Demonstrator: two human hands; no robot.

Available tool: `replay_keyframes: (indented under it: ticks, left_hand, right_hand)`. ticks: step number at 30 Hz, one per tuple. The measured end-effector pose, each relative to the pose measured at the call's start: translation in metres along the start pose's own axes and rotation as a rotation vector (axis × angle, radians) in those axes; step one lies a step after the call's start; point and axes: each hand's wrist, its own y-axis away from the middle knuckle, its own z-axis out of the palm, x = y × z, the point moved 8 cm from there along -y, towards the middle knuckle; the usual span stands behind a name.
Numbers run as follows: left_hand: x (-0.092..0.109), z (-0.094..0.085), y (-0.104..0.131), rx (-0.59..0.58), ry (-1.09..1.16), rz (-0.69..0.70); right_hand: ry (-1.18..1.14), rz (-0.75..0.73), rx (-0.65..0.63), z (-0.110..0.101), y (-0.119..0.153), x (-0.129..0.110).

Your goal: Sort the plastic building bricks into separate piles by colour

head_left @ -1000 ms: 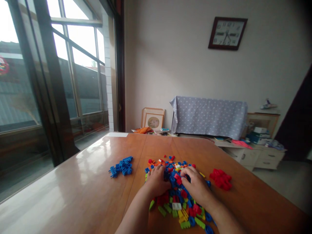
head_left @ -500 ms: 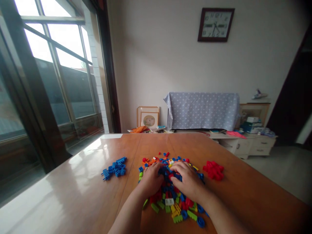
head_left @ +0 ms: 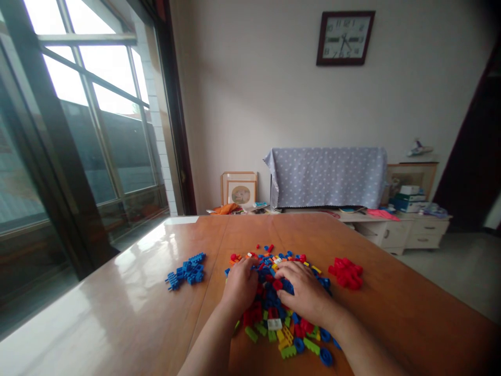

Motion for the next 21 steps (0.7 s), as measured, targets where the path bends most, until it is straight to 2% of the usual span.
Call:
replay_keyframes:
  ticks: [3, 5, 7, 9, 11, 14, 16, 18, 21]
  left_hand:
    - [0.012, 0.001, 0.002, -0.014, -0.009, 0.068]
    - [0.022, 0.004, 0.004, -0.037, -0.054, 0.133]
    - [0.03, 0.007, 0.008, -0.05, -0.109, 0.192]
    - [0.037, 0.009, 0.011, -0.046, -0.154, 0.236]
    - [0.04, 0.011, 0.013, -0.038, -0.194, 0.261]
    - [0.04, 0.012, 0.013, -0.032, -0.247, 0.259]
    - [0.039, 0.012, 0.013, -0.03, -0.267, 0.253]
    - [0.038, 0.012, 0.012, -0.025, -0.272, 0.252]
    - [0.037, 0.012, 0.011, -0.016, -0.269, 0.256]
  right_hand:
    - [-0.021, -0.017, 0.012, -0.002, -0.002, -0.004]
    - [-0.059, -0.004, 0.072, -0.011, -0.003, -0.001]
    - [-0.116, 0.067, 0.167, -0.024, -0.005, 0.014]
    - [-0.193, 0.182, 0.261, -0.039, -0.004, 0.042]
    - [-0.256, 0.319, 0.348, -0.052, 0.002, 0.082]
    - [-0.201, 0.565, 0.49, -0.071, 0.023, 0.149]
    - [-0.128, 0.72, 0.507, -0.077, 0.039, 0.186]
    - [-0.129, 0.831, 0.505, -0.079, 0.053, 0.212]
    - [-0.206, 0.904, 0.532, -0.08, 0.066, 0.23]
